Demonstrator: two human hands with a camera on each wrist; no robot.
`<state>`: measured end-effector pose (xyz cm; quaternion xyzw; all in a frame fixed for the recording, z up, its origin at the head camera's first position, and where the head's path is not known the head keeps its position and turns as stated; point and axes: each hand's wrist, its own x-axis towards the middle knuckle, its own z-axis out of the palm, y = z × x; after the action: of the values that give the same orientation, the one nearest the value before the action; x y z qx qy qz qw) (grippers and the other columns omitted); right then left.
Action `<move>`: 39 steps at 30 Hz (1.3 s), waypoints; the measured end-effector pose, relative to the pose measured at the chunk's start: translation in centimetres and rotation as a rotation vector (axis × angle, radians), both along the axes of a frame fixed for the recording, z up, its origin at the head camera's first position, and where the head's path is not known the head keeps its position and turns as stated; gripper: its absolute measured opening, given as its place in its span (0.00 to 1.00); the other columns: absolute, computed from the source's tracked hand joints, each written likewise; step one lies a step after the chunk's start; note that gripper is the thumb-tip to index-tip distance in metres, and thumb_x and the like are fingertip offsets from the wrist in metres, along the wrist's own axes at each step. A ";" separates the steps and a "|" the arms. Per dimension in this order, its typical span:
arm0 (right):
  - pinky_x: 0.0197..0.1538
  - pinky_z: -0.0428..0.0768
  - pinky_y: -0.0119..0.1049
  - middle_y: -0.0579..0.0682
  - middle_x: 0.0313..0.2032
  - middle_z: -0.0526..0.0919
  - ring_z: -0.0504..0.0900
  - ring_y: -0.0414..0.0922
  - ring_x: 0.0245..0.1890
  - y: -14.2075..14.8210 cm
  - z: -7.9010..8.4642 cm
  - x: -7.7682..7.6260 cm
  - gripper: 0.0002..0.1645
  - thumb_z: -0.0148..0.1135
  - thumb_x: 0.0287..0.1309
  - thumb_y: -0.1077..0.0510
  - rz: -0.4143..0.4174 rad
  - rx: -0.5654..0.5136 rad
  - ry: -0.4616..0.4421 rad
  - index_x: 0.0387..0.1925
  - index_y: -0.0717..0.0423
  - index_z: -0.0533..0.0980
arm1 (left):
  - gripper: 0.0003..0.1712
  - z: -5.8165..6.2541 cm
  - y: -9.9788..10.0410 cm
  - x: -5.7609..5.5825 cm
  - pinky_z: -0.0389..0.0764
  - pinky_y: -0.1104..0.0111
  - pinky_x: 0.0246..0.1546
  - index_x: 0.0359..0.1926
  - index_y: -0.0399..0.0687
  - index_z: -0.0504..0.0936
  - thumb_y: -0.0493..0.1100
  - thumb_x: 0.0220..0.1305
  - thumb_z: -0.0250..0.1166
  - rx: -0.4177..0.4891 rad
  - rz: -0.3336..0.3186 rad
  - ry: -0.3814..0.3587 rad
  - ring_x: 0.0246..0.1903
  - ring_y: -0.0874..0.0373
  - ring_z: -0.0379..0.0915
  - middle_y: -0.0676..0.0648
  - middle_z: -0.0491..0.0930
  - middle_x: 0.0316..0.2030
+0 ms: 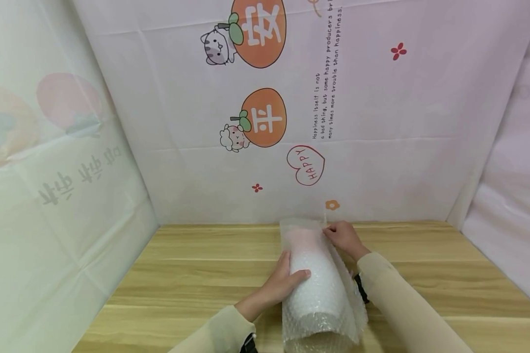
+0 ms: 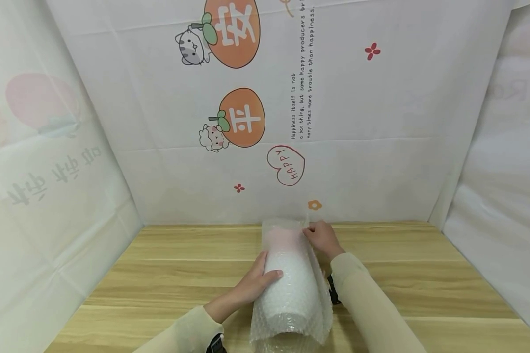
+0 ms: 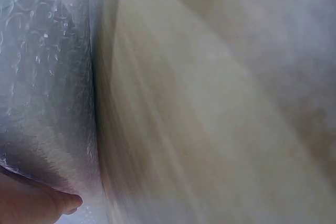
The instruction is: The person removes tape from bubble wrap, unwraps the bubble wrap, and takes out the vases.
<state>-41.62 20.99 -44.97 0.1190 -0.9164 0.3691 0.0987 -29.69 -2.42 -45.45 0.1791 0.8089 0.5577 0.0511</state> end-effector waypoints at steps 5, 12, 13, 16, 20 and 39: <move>0.17 0.61 0.33 0.43 0.10 0.61 0.59 0.39 0.12 -0.3 -0.1 0.0 0.28 0.55 0.67 0.60 -0.016 -0.013 -0.011 0.10 0.53 0.62 | 0.56 0.1 0.0 0.1 0.43 0.48 0.69 0.73 0.27 0.40 0.58 0.62 0.59 0.004 -0.003 0.002 0.72 0.40 0.35 0.29 0.39 0.73; 0.17 0.60 0.33 0.44 0.10 0.59 0.57 0.40 0.12 -0.4 -0.2 0.1 0.28 0.54 0.66 0.62 -0.034 -0.013 0.007 0.10 0.53 0.60 | 0.56 0.1 0.1 0.1 0.44 0.48 0.69 0.73 0.27 0.40 0.58 0.62 0.59 0.004 -0.004 -0.002 0.72 0.40 0.35 0.29 0.38 0.73; 0.17 0.60 0.33 0.44 0.10 0.59 0.57 0.40 0.12 -0.3 -0.2 0.1 0.28 0.54 0.66 0.62 -0.035 -0.014 0.007 0.10 0.53 0.60 | 0.56 0.1 0.1 0.1 0.44 0.48 0.69 0.73 0.27 0.40 0.58 0.62 0.59 0.004 -0.004 -0.002 0.72 0.40 0.35 0.29 0.39 0.73; 0.17 0.59 0.33 0.44 0.10 0.58 0.57 0.39 0.12 -0.3 -0.3 0.1 0.28 0.53 0.66 0.62 -0.043 -0.017 0.006 0.10 0.53 0.59 | 0.56 0.0 0.1 0.0 0.44 0.49 0.69 0.73 0.27 0.40 0.58 0.62 0.59 0.005 -0.005 0.000 0.72 0.40 0.35 0.29 0.39 0.73; 0.17 0.60 0.33 0.44 0.10 0.58 0.57 0.39 0.12 -0.5 -0.3 0.0 0.27 0.53 0.66 0.62 -0.047 -0.022 0.006 0.10 0.53 0.59 | 0.56 0.0 0.0 -0.1 0.44 0.49 0.69 0.73 0.27 0.40 0.59 0.62 0.58 0.002 -0.005 0.005 0.72 0.41 0.35 0.29 0.39 0.73; 0.18 0.61 0.33 0.43 0.11 0.59 0.59 0.39 0.12 -0.8 -0.1 0.2 0.27 0.52 0.64 0.63 -0.066 -0.011 0.007 0.09 0.53 0.60 | 0.56 0.0 -0.1 -0.1 0.45 0.49 0.69 0.73 0.27 0.40 0.58 0.62 0.59 0.007 -0.013 0.007 0.72 0.40 0.36 0.29 0.39 0.73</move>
<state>-41.46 20.17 -45.06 0.0894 -0.9175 0.3702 0.1146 -29.79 -2.49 -45.49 0.1864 0.8061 0.5594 0.0513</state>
